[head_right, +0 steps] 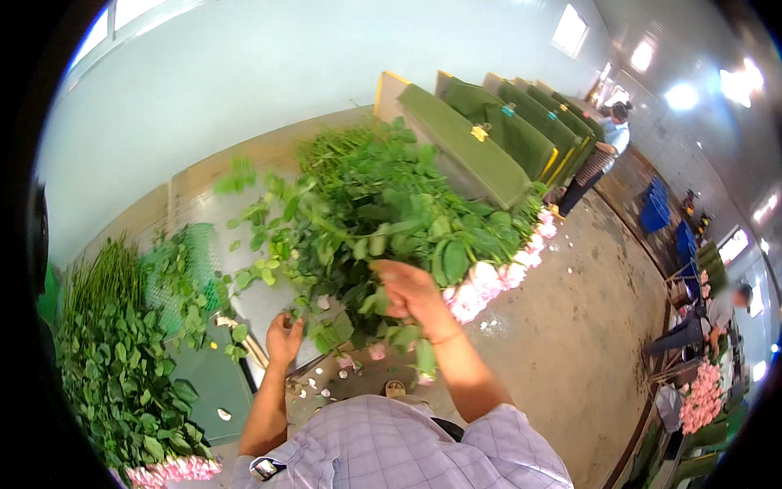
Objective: The person sorts pink roses on a table, removing leaves and arranging the stems into bundles. The person repeatedly picks up roses, strips foliage, and places the cleaned stems into a growing pile.
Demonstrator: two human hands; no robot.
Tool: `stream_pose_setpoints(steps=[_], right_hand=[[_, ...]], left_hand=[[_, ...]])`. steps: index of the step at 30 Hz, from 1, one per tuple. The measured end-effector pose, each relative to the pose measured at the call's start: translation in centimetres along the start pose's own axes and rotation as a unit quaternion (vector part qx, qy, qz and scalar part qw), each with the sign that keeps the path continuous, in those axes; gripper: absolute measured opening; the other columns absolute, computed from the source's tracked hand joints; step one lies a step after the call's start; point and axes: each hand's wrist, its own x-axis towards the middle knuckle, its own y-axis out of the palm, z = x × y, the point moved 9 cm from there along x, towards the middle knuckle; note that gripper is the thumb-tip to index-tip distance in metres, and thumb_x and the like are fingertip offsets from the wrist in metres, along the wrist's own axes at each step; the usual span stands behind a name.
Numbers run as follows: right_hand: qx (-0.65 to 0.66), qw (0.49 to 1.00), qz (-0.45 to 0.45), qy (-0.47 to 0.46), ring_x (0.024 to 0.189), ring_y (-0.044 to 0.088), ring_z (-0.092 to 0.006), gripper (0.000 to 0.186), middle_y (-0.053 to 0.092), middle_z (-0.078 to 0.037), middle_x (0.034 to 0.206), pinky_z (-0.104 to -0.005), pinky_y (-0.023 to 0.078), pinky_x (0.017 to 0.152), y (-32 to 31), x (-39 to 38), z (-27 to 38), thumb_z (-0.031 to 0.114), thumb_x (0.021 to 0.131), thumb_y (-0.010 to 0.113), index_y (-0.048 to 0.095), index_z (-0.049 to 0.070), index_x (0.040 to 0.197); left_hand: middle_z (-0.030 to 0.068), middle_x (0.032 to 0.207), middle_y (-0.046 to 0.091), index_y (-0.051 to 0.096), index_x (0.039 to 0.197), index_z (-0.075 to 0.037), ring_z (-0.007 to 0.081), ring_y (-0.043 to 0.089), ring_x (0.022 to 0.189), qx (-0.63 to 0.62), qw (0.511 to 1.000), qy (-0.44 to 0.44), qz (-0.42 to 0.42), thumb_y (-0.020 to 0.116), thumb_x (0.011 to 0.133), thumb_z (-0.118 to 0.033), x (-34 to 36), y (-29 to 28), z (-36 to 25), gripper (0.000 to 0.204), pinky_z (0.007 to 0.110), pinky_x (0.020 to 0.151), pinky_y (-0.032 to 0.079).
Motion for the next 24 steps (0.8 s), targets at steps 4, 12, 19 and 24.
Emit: stream_pose_setpoints(steps=[4, 12, 19, 24], right_hand=[[-0.122, 0.962, -0.121, -0.211, 0.041, 0.035, -0.0033, 0.034, 0.043, 0.005, 0.055, -0.0175, 0.028, 0.039, -10.6, -7.2, 11.8, 0.019, 0.088, 0.059, 0.056, 0.003, 0.118], [-0.450, 0.742, -0.315, -0.385, 0.053, 0.045, -0.0034, 0.031, 0.053, 0.002, 0.062, -0.0191, 0.034, 0.048, -23.0, -5.3, 30.6, 0.018, 0.090, 0.057, 0.058, 0.001, 0.116], [-0.806, 0.547, -0.060, -0.219, 0.091, 0.057, -0.0403, 0.030, 0.062, -0.020, 0.098, -0.0432, 0.047, 0.073, -36.1, 14.2, 18.5, 0.022, 0.080, 0.057, 0.061, 0.008, 0.106], [-0.650, 0.666, -0.069, -0.360, 0.086, 0.060, -0.0314, 0.029, 0.063, -0.018, 0.094, -0.0348, 0.047, 0.076, -32.6, 12.7, 20.8, 0.019, 0.082, 0.060, 0.060, 0.002, 0.106]], left_hand=[[0.0176, 0.089, 0.063, 0.057, 0.109, -0.002, 0.0328, 0.061, 0.083, 0.149, 0.988, -0.038, 0.017, 0.065, 0.075, -0.047, 0.8, 3.2, -1.7, 0.056, 0.041, 0.073, 0.048], [0.0143, 0.087, 0.067, 0.060, 0.102, -0.005, 0.0300, 0.064, 0.079, 0.159, 0.976, -0.146, -0.039, 0.066, 0.073, -0.023, 0.8, 6.3, 2.1, 0.034, 0.039, 0.070, 0.050], [0.0113, 0.089, 0.064, 0.058, 0.110, -0.003, 0.0183, 0.061, 0.077, -0.247, 0.938, -0.230, -0.081, 0.058, 0.078, -0.005, -0.7, 5.1, -1.7, 0.032, 0.031, 0.069, 0.049], [0.0023, 0.087, 0.060, 0.055, 0.120, -0.008, 0.0122, 0.057, 0.078, -0.479, 0.846, -0.228, -0.046, 0.056, 0.085, -0.004, -3.8, 3.8, -7.2, 0.035, 0.026, 0.072, 0.047]])
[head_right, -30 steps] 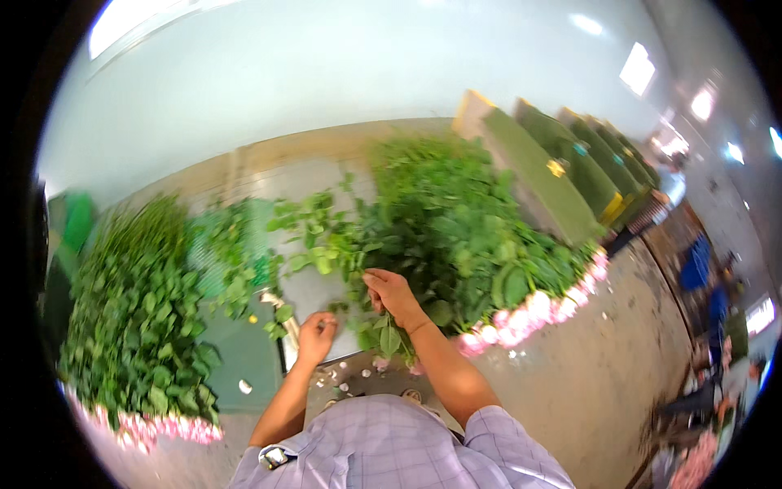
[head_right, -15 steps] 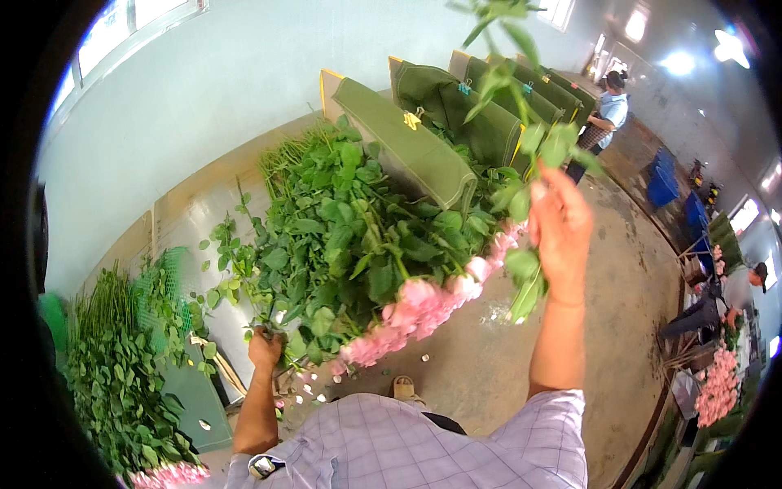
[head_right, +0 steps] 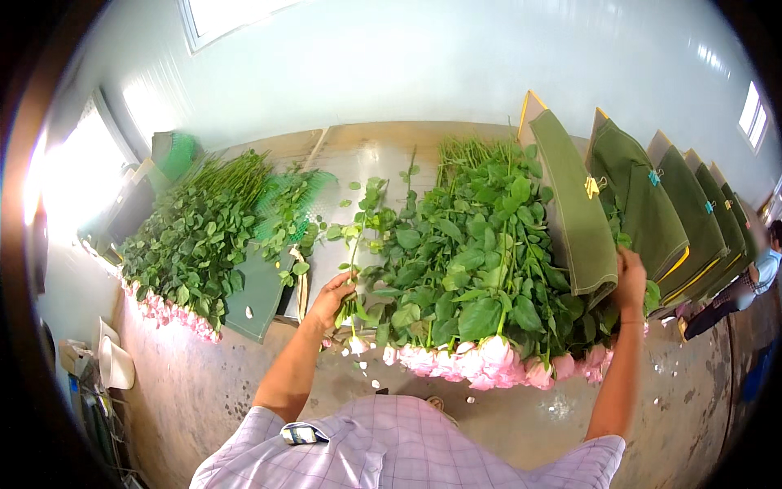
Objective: The person sorts pink roses on a table, removing leaves and arranging the stems into bundles. The person repeatedly picks up roses, strips foliage, and places the cleaned stems into a growing pile.
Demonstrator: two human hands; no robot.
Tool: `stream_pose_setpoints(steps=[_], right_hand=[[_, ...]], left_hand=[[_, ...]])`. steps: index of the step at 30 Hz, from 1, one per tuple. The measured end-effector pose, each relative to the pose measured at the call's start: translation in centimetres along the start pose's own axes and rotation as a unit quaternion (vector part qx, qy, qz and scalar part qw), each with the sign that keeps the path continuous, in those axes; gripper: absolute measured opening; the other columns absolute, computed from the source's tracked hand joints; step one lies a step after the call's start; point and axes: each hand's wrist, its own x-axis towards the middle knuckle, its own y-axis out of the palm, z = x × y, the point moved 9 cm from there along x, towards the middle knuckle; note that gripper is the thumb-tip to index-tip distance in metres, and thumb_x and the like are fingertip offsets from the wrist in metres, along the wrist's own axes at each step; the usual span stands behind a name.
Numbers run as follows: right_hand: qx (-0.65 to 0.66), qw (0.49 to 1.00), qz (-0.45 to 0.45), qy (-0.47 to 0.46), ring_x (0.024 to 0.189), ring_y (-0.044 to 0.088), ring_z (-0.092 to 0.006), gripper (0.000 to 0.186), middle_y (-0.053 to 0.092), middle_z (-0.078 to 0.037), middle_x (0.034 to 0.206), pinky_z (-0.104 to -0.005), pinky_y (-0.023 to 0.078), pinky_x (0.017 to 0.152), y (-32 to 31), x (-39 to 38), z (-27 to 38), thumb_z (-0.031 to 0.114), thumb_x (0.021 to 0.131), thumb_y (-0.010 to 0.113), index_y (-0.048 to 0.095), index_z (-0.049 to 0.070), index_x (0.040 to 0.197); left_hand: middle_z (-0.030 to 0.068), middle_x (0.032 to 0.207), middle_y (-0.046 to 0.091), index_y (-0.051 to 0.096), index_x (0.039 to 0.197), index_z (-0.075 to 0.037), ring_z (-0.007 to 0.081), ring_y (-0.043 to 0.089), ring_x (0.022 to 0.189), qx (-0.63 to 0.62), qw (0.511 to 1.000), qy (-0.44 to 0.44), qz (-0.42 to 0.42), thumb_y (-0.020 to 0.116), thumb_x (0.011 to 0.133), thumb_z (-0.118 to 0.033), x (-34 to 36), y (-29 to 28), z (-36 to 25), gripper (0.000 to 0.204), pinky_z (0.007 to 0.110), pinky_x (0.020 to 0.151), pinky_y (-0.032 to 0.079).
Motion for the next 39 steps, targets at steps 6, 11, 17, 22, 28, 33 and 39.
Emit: stream_pose_setpoints(steps=[6, 11, 17, 22, 28, 33, 39], right_hand=[[0.241, 0.945, -0.183, 0.122, 0.074, 0.056, -0.0120, 0.025, 0.062, -0.007, 0.087, -0.0239, 0.046, 0.065, -9.4, -1.9, 11.3, 0.016, 0.093, 0.048, 0.058, -0.001, 0.108], [0.466, 0.867, 0.014, 0.176, 0.075, 0.060, -0.0137, 0.034, 0.063, -0.012, 0.096, -0.0242, 0.048, 0.063, -3.3, -8.8, 23.6, 0.023, 0.090, 0.056, 0.055, 0.000, 0.115], [0.439, 0.877, 0.041, 0.190, 0.074, 0.061, -0.0138, 0.037, 0.062, -0.007, 0.087, -0.0259, 0.050, 0.065, 0.2, -15.6, 29.0, 0.010, 0.091, 0.052, 0.044, -0.002, 0.126], [0.375, 0.882, -0.187, 0.216, 0.060, 0.052, -0.0090, 0.035, 0.054, -0.002, 0.079, -0.0214, 0.042, 0.050, -10.0, -20.2, 17.9, 0.018, 0.095, 0.047, 0.045, 0.000, 0.125], [0.174, 0.910, -0.325, 0.188, 0.061, 0.050, -0.0084, 0.029, 0.058, -0.002, 0.075, -0.0216, 0.041, 0.052, -22.6, -23.1, 2.3, 0.010, 0.095, 0.043, 0.050, 0.002, 0.122], [0.092, 0.928, -0.296, 0.205, 0.060, 0.054, -0.0141, 0.028, 0.060, -0.006, 0.070, -0.0271, 0.043, 0.055, -25.3, -16.4, -9.1, 0.014, 0.094, 0.047, 0.054, 0.005, 0.119], [-0.041, 0.974, -0.135, 0.178, 0.076, 0.060, -0.0363, 0.032, 0.063, -0.018, 0.081, -0.0418, 0.047, 0.066, -17.1, -3.9, -21.5, 0.023, 0.091, 0.049, 0.052, 0.009, 0.120]], left_hand=[[-0.0041, 0.077, 0.054, 0.047, 0.129, -0.008, 0.0057, 0.050, 0.072, 0.024, 0.983, 0.173, 0.058, 0.061, 0.085, -0.002, -4.4, 4.6, -2.9, 0.047, 0.020, 0.072, 0.042], [-0.0036, 0.079, 0.051, 0.049, 0.127, -0.006, 0.0049, 0.046, 0.068, 0.112, 0.944, 0.273, 0.147, 0.068, 0.082, -0.010, -10.7, 12.7, -3.9, 0.049, 0.020, 0.062, 0.042], [0.0165, 0.126, 0.046, 0.051, 0.124, -0.004, 0.0324, 0.053, 0.105, 0.409, 0.709, 0.463, 0.339, 0.078, 0.067, -0.025, -21.2, 25.1, -5.2, 0.066, 0.039, 0.083, 0.048], [0.0158, 0.115, 0.051, 0.056, 0.116, -0.003, 0.0285, 0.055, 0.102, 0.347, 0.741, 0.480, 0.317, 0.077, 0.067, -0.017, -20.8, 24.7, -4.9, 0.056, 0.035, 0.084, 0.047], [0.0031, 0.081, 0.055, 0.052, 0.108, 0.000, 0.0078, 0.050, 0.067, 0.273, 0.919, 0.271, -0.085, 0.054, 0.078, 0.006, -8.9, 2.9, 4.0, 0.030, 0.020, 0.057, 0.040], [0.0046, 0.067, 0.053, 0.051, 0.097, -0.002, 0.0124, 0.048, 0.049, 0.128, 0.949, 0.236, -0.166, 0.056, 0.077, 0.000, -9.0, -21.9, 19.4, 0.021, 0.025, 0.042, 0.041], [0.0092, 0.070, 0.058, 0.051, 0.097, 0.000, 0.0152, 0.054, 0.051, 0.298, 0.880, -0.083, -0.360, 0.060, 0.075, -0.001, -19.7, -16.5, 29.6, 0.024, 0.027, 0.043, 0.045]])
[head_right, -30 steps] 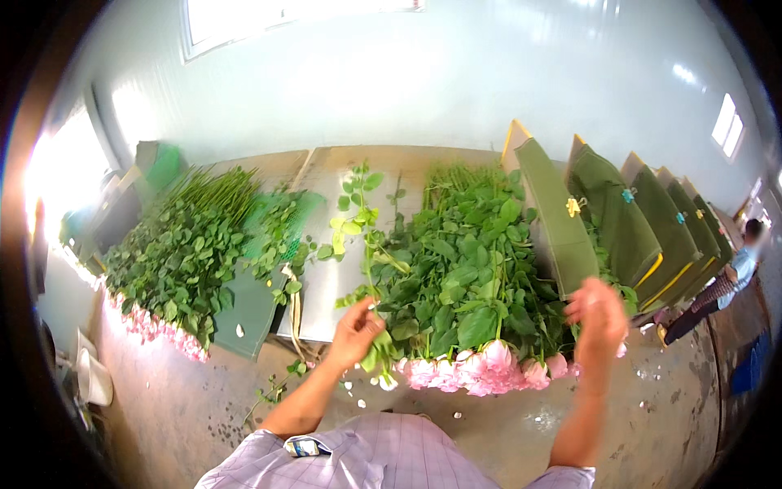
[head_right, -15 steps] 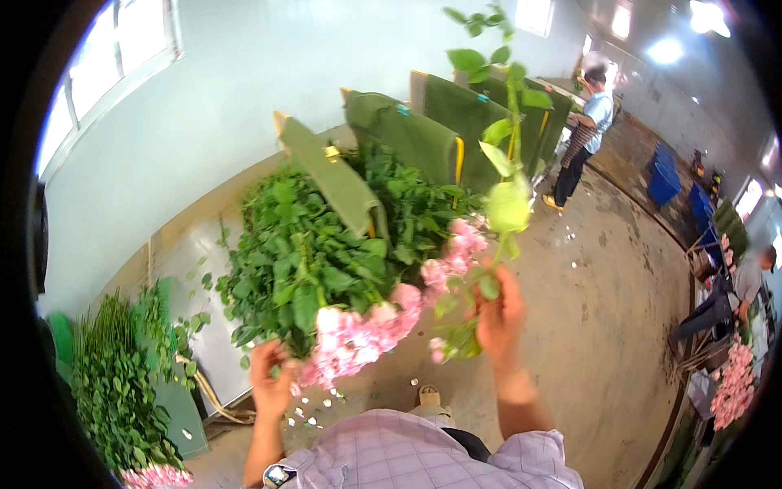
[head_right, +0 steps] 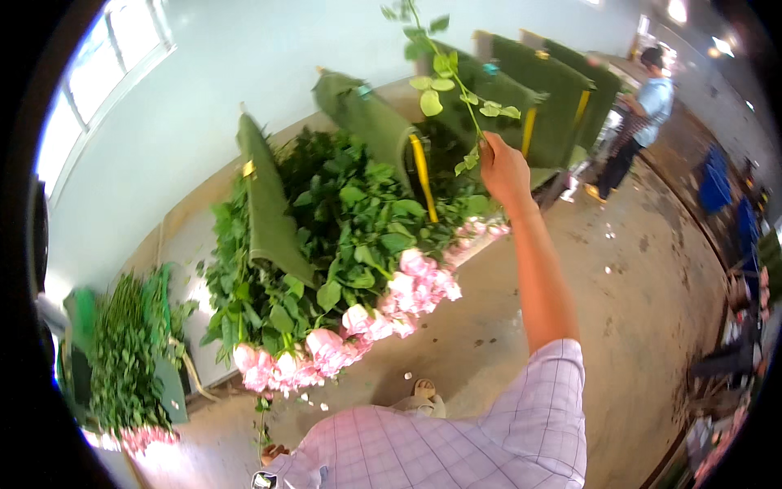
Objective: The person sorts pink roses on a table, removing leaves and arranging the stems into bundles. The person repeatedly picks up roses, strips foliage, and places the cleaned stems into a growing pile.
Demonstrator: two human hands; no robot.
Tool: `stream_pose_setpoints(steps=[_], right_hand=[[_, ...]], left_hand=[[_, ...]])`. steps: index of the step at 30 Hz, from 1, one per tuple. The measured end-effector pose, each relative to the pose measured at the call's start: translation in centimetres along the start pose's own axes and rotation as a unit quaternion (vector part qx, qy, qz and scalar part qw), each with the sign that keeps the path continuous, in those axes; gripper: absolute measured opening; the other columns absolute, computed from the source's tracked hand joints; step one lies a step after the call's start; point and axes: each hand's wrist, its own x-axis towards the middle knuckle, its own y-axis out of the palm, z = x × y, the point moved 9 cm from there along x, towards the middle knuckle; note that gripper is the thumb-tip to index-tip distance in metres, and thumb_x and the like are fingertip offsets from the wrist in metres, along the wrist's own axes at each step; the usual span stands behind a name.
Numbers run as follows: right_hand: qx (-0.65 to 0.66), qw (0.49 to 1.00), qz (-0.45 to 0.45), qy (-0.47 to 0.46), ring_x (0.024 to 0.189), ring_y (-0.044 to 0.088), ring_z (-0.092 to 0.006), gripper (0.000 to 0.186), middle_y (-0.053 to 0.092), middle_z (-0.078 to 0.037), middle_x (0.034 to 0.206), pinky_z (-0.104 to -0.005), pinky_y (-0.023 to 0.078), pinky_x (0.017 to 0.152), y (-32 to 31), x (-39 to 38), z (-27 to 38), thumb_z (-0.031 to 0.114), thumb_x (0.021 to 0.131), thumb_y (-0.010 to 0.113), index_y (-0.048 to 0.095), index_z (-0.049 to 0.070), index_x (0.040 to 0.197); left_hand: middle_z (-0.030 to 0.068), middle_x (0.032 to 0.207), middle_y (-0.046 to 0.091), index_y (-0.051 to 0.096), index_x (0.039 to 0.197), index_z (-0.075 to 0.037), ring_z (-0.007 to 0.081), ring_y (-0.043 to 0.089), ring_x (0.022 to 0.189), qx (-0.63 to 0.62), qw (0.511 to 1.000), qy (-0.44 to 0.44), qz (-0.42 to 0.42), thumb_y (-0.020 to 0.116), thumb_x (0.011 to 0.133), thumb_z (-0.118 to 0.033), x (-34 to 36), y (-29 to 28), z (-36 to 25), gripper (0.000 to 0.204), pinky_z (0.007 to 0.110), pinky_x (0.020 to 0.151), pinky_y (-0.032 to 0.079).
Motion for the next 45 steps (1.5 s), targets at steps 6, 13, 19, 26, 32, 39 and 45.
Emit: stream_pose_setpoints(steps=[6, 13, 19, 26, 32, 39, 45], right_hand=[[-0.011, 0.989, 0.131, 0.071, 0.110, 0.053, -0.0323, 0.043, 0.053, -0.014, 0.126, -0.0382, 0.043, 0.092, 14.5, -2.8, -8.2, 0.028, 0.087, 0.052, 0.052, 0.008, 0.125], [0.108, 0.991, -0.047, -0.064, 0.098, 0.055, -0.0319, 0.031, 0.054, -0.018, 0.110, -0.0376, 0.043, 0.083, 10.8, -22.6, -1.8, 0.024, 0.087, 0.048, 0.051, 0.005, 0.111], [0.104, 0.907, 0.383, -0.139, 0.083, 0.056, -0.0368, 0.021, 0.056, -0.022, 0.091, -0.0430, 0.043, 0.070, 23.7, -50.7, 11.0, 0.021, 0.084, 0.048, 0.054, 0.002, 0.092], [0.110, 0.746, 0.615, -0.229, 0.071, 0.059, -0.0408, 0.024, 0.058, -0.025, 0.076, -0.0472, 0.044, 0.059, 35.0, -64.5, 25.9, 0.020, 0.083, 0.048, 0.057, -0.001, 0.076], [0.299, 0.668, 0.663, -0.158, 0.059, 0.052, -0.0134, 0.021, 0.058, -0.007, 0.069, -0.0296, 0.044, 0.056, 34.8, -62.8, 55.6, 0.018, 0.090, 0.050, 0.058, -0.001, 0.095], [0.502, 0.581, 0.640, -0.024, 0.074, 0.057, -0.0094, 0.027, 0.061, -0.005, 0.087, -0.0223, 0.048, 0.062, 43.1, -63.7, 79.7, 0.018, 0.092, 0.052, 0.053, 0.000, 0.112], [0.437, 0.530, 0.725, 0.048, 0.072, 0.059, -0.0109, 0.032, 0.062, -0.006, 0.087, -0.0251, 0.049, 0.060, 51.2, -69.3, 87.9, 0.020, 0.089, 0.055, 0.054, -0.001, 0.113]], left_hand=[[0.0158, 0.073, 0.062, 0.051, 0.102, 0.005, 0.0228, 0.064, 0.058, -0.132, 0.987, 0.073, -0.052, 0.061, 0.075, 0.002, -11.1, -1.5, -5.4, 0.029, 0.030, 0.047, 0.051], [0.0144, 0.079, 0.065, 0.054, 0.108, 0.007, 0.0189, 0.065, 0.067, -0.141, 0.987, 0.034, -0.068, 0.057, 0.078, 0.004, -10.3, -4.6, -1.3, 0.030, 0.028, 0.058, 0.053], [0.0118, 0.076, 0.068, 0.063, 0.103, -0.008, 0.0230, 0.066, 0.073, -0.017, 0.997, 0.007, -0.072, 0.068, 0.064, -0.017, -6.6, -9.5, 5.4, 0.040, 0.032, 0.071, 0.051], [0.0131, 0.079, 0.066, 0.062, 0.101, -0.009, 0.0255, 0.065, 0.076, 0.035, 0.997, 0.046, -0.048, 0.067, 0.062, -0.018, 0.6, -19.1, 4.5, 0.041, 0.034, 0.072, 0.051], [0.0179, 0.096, 0.063, 0.055, 0.116, -0.007, 0.0309, 0.064, 0.079, -0.049, 0.986, 0.105, -0.122, 0.054, 0.067, -0.002, 5.3, -25.8, 6.0, 0.049, 0.037, 0.074, 0.051], [0.0144, 0.073, 0.065, 0.061, 0.102, -0.003, 0.0286, 0.063, 0.069, -0.098, 0.981, -0.089, -0.143, 0.058, 0.071, -0.009, 4.4, -27.1, 16.6, 0.032, 0.038, 0.069, 0.050], [0.0145, 0.069, 0.063, 0.063, 0.096, -0.002, 0.0300, 0.062, 0.068, 0.003, 0.970, -0.100, -0.223, 0.055, 0.076, -0.019, 5.6, -33.2, 13.0, 0.027, 0.039, 0.067, 0.049]])
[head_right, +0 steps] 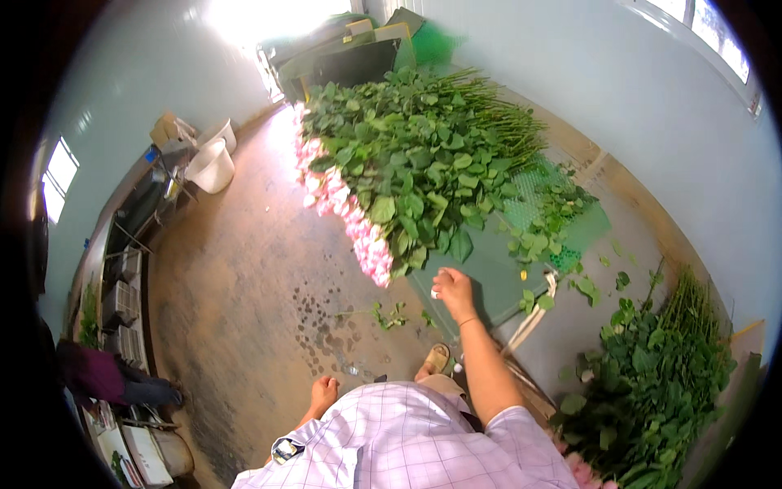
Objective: The person sorts pink roses on a table, removing leaves and arranging the stems into bundles. The person repeatedly picks up roses, strips foliage, and places the cleaned stems into a growing pile.
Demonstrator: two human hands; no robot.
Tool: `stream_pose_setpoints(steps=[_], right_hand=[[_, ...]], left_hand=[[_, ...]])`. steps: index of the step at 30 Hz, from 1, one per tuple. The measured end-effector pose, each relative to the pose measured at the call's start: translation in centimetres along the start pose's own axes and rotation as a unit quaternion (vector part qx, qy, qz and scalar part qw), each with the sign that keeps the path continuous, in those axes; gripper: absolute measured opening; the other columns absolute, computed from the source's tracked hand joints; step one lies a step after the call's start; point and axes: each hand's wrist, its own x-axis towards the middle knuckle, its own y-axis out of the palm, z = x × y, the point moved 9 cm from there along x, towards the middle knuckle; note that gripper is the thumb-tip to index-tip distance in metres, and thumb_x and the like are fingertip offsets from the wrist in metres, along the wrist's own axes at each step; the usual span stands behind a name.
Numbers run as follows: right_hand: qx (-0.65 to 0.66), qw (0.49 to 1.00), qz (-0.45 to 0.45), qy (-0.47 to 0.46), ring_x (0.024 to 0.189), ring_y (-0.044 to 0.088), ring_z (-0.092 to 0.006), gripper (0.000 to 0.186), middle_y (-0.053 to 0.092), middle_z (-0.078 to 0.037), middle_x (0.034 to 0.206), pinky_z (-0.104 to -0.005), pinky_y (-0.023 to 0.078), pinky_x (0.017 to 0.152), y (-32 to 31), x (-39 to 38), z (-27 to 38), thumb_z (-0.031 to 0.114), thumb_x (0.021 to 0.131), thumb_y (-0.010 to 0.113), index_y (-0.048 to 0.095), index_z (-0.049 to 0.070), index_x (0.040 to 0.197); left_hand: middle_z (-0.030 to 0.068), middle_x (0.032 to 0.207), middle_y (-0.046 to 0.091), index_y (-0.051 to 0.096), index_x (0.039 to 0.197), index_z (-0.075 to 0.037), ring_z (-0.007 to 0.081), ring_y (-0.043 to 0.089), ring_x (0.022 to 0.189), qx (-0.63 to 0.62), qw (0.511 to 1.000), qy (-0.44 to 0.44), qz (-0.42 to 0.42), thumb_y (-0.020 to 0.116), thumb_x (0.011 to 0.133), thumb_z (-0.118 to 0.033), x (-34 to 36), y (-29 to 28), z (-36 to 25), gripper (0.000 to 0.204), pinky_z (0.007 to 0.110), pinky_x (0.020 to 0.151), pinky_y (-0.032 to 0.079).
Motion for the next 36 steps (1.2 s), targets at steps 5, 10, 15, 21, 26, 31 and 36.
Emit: stream_pose_setpoints(steps=[5, 10, 15, 21, 26, 31, 36], right_hand=[[0.103, 0.994, -0.046, 0.006, 0.075, 0.059, -0.0145, 0.038, 0.060, -0.007, 0.093, -0.0263, 0.050, 0.064, -0.1, 6.5, 0.0, 0.024, 0.088, 0.058, 0.053, -0.004, 0.113], [0.126, 0.992, -0.003, -0.011, 0.077, 0.054, -0.0129, 0.031, 0.058, -0.005, 0.092, -0.0287, 0.046, 0.069, 3.5, 11.0, -0.3, 0.024, 0.083, 0.065, 0.056, -0.001, 0.098], [0.271, 0.957, -0.044, 0.089, 0.086, 0.052, -0.0164, 0.061, 0.056, -0.015, 0.098, -0.0294, 0.043, 0.071, 5.4, 10.9, 1.5, 0.025, 0.074, 0.075, 0.044, -0.013, 0.109], [0.366, 0.916, 0.086, 0.137, 0.094, 0.055, -0.0163, 0.041, 0.060, -0.002, 0.102, -0.0408, 0.046, 0.076, 7.1, 13.6, 2.8, 0.025, 0.073, 0.075, 0.060, 0.007, 0.107], [0.349, 0.909, 0.187, 0.129, 0.100, 0.050, -0.0137, 0.049, 0.057, 0.004, 0.108, -0.0356, 0.042, 0.076, 7.7, 15.3, 3.9, 0.033, 0.069, 0.076, 0.057, 0.019, 0.112], [0.303, 0.935, 0.181, 0.021, 0.100, 0.054, -0.0129, 0.044, 0.059, -0.003, 0.111, -0.0290, 0.040, 0.091, 5.4, 13.5, 7.7, 0.024, 0.077, 0.071, 0.059, 0.003, 0.114], [0.503, 0.856, 0.112, 0.040, 0.105, 0.053, -0.0170, 0.055, 0.056, -0.004, 0.117, -0.0330, 0.044, 0.090, 6.4, 13.0, 4.2, 0.017, 0.078, 0.070, 0.047, 0.008, 0.127]], left_hand=[[0.0192, 0.102, 0.057, 0.057, 0.108, -0.002, 0.0356, 0.054, 0.097, 0.088, 0.963, 0.245, -0.068, 0.062, 0.073, -0.012, 6.4, -5.8, -22.4, 0.037, 0.040, 0.082, 0.045], [0.0207, 0.114, 0.052, 0.053, 0.115, -0.002, 0.0380, 0.051, 0.104, 0.105, 0.889, 0.434, -0.100, 0.068, 0.074, -0.017, 12.2, -4.9, -45.1, 0.046, 0.042, 0.089, 0.042], [0.0202, 0.116, 0.050, 0.047, 0.126, -0.007, 0.0370, 0.049, 0.108, 0.315, 0.877, 0.360, -0.042, 0.072, 0.068, -0.030, 18.8, 1.6, -49.5, 0.067, 0.044, 0.087, 0.042], [0.0195, 0.106, 0.054, 0.046, 0.126, -0.010, 0.0388, 0.056, 0.094, 0.322, 0.900, 0.293, 0.011, 0.069, 0.064, -0.019, 21.8, 3.0, -50.3, 0.067, 0.043, 0.081, 0.047], [0.0201, 0.104, 0.059, 0.055, 0.115, -0.006, 0.0366, 0.058, 0.094, 0.248, 0.908, 0.335, 0.033, 0.064, 0.063, -0.012, 22.3, 1.2, -53.0, 0.053, 0.040, 0.083, 0.047], [0.0193, 0.106, 0.059, 0.054, 0.117, -0.008, 0.0355, 0.058, 0.096, 0.210, 0.910, 0.346, 0.089, 0.063, 0.063, -0.012, 22.1, -0.5, -53.8, 0.055, 0.038, 0.086, 0.046], [0.0210, 0.103, 0.058, 0.052, 0.119, -0.009, 0.0370, 0.058, 0.095, 0.206, 0.896, 0.383, 0.086, 0.063, 0.062, -0.014, 20.6, 1.5, -52.3, 0.058, 0.040, 0.084, 0.047]])
